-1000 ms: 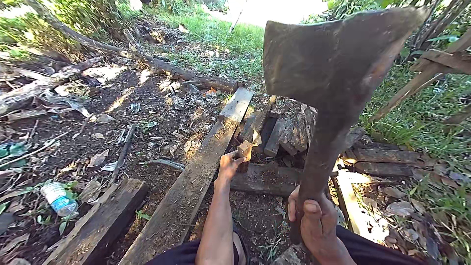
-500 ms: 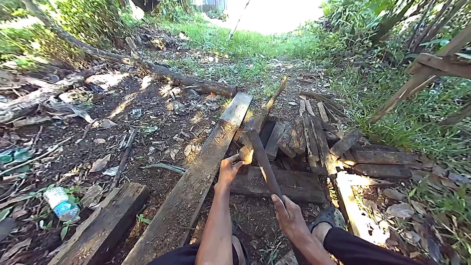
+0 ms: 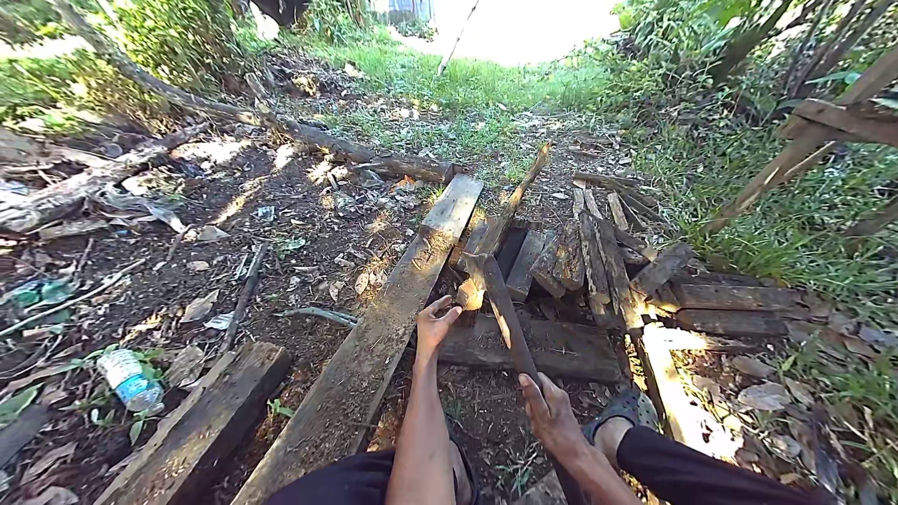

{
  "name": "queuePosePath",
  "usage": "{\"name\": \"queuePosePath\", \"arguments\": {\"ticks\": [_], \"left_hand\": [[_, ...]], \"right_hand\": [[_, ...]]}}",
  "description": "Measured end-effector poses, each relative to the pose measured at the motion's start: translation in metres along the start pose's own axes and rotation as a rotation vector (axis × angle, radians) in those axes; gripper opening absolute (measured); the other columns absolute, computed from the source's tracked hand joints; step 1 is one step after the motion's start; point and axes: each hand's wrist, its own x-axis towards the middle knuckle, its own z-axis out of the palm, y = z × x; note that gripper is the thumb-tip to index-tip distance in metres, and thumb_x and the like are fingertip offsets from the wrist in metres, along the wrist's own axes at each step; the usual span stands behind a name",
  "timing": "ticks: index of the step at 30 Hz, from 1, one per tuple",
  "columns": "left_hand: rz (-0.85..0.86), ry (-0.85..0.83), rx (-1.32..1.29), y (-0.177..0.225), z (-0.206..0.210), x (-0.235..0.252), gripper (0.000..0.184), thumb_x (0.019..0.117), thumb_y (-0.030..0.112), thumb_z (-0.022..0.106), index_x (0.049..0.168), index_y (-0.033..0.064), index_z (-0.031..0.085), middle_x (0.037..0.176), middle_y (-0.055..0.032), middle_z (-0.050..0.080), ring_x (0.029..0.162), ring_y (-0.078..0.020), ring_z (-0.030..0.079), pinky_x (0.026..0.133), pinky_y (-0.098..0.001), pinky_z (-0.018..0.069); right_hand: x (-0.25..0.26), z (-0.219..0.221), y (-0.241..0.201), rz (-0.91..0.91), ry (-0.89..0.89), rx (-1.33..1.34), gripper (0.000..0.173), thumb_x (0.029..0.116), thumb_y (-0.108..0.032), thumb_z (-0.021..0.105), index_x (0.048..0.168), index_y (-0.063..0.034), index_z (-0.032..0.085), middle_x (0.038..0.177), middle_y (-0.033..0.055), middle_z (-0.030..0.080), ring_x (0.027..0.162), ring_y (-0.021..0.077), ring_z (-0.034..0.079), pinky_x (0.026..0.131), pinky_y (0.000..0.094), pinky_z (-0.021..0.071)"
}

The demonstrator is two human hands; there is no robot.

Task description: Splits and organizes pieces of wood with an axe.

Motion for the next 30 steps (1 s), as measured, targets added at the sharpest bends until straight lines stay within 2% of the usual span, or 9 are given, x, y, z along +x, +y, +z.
{"name": "queuePosePath", "arguments": {"ticks": [2, 5, 10, 13, 15, 18, 21, 26, 30], "left_hand": [[-0.276, 0.169, -0.337, -0.008, 0.0, -0.019, 0.041, 0.0943, 0.013, 0.075, 0.13, -0.0034, 0.065, 0.116, -0.0185, 0.073, 0.1, -0.027, 0.073, 0.085, -0.0444, 0.0631], [-0.616, 0.333, -0.399, -0.029, 0.011, -0.043, 0.047, 0.1065, 0.043, 0.055, 0.115, -0.0026, 0.064, 0.089, -0.0169, 0.072, 0.072, -0.0269, 0.072, 0.065, -0.0438, 0.0615], [-0.857, 0.262, -0.49, -0.051, 0.042, -0.057, 0.083, 0.1029, 0.072, 0.031, 0.134, -0.0021, 0.052, 0.104, -0.0217, 0.068, 0.08, -0.0304, 0.069, 0.071, -0.0478, 0.0589], [-0.914, 0.217, -0.674, -0.041, 0.055, -0.049, 0.096, 0.0946, 0.084, 0.029, 0.131, -0.0017, 0.055, 0.1, -0.0195, 0.069, 0.079, -0.0268, 0.069, 0.071, -0.0424, 0.0598], [-0.911, 0.203, -0.768, -0.033, 0.055, -0.043, 0.087, 0.0946, 0.08, 0.04, 0.127, 0.0009, 0.057, 0.099, -0.0181, 0.07, 0.078, -0.0254, 0.069, 0.07, -0.04, 0.0599], [-0.901, 0.197, -0.869, -0.028, 0.051, -0.03, 0.062, 0.0985, 0.059, 0.056, 0.13, 0.0058, 0.056, 0.104, -0.0196, 0.069, 0.081, -0.029, 0.07, 0.07, -0.043, 0.0613], [-0.897, 0.16, -0.918, -0.03, 0.048, -0.027, 0.04, 0.1006, 0.041, 0.055, 0.121, 0.0062, 0.058, 0.099, -0.0176, 0.069, 0.081, -0.0286, 0.069, 0.069, -0.0453, 0.0597], [-0.843, 0.134, -0.938, -0.049, 0.045, -0.042, 0.031, 0.1001, 0.031, 0.058, 0.118, 0.005, 0.059, 0.097, -0.0167, 0.069, 0.084, -0.0277, 0.07, 0.074, -0.0489, 0.0601], [-0.771, 0.109, -0.878, -0.05, 0.034, -0.041, 0.039, 0.1007, 0.031, 0.061, 0.128, 0.0032, 0.059, 0.11, -0.0199, 0.07, 0.097, -0.0308, 0.071, 0.084, -0.0512, 0.0599]], "right_hand": [[-0.005, -0.009, -0.006, 0.025, -0.026, -0.031, 0.071, 0.0962, -0.078, 0.038, 0.095, -0.0114, 0.063, 0.06, 0.0025, 0.056, 0.045, 0.018, 0.056, 0.045, 0.0398, 0.0541], [-0.019, -0.027, -0.025, 0.092, -0.064, -0.026, 0.071, 0.0956, -0.079, 0.037, 0.095, -0.0124, 0.063, 0.059, 0.0031, 0.056, 0.043, 0.0189, 0.055, 0.043, 0.0397, 0.0528], [-0.05, -0.066, -0.057, 0.217, -0.138, -0.032, 0.071, 0.0966, -0.078, 0.035, 0.094, -0.0123, 0.062, 0.057, 0.0043, 0.056, 0.039, 0.0194, 0.054, 0.038, 0.0374, 0.0511], [-0.06, -0.071, -0.048, 0.178, -0.118, -0.103, 0.072, 0.095, -0.08, 0.035, 0.092, -0.0136, 0.063, 0.056, 0.0027, 0.056, 0.04, 0.0182, 0.054, 0.038, 0.0372, 0.0505], [-0.063, -0.072, -0.049, 0.198, -0.152, -0.083, 0.072, 0.0947, -0.081, 0.036, 0.091, -0.0138, 0.063, 0.056, 0.0022, 0.056, 0.04, 0.0177, 0.054, 0.038, 0.0362, 0.0502], [-0.068, -0.077, -0.053, 0.283, -0.246, 0.039, 0.068, 0.0976, -0.075, 0.038, 0.092, -0.012, 0.063, 0.057, 0.0044, 0.057, 0.041, 0.0187, 0.055, 0.039, 0.0352, 0.0504], [-0.072, -0.08, -0.053, 0.28, -0.262, 0.154, 0.063, 0.1005, -0.069, 0.042, 0.092, -0.0107, 0.063, 0.056, 0.0046, 0.055, 0.04, 0.0182, 0.053, 0.038, 0.034, 0.0495], [-0.065, -0.089, -0.063, 0.211, -0.174, 0.263, 0.06, 0.1002, -0.067, 0.045, 0.092, -0.0106, 0.063, 0.056, 0.0036, 0.054, 0.038, 0.016, 0.051, 0.036, 0.0322, 0.0485], [-0.059, -0.096, -0.058, 0.157, -0.052, 0.235, 0.06, 0.1008, -0.067, 0.044, 0.091, -0.0114, 0.063, 0.055, 0.0043, 0.055, 0.038, 0.0173, 0.052, 0.035, 0.0329, 0.0485]]}}
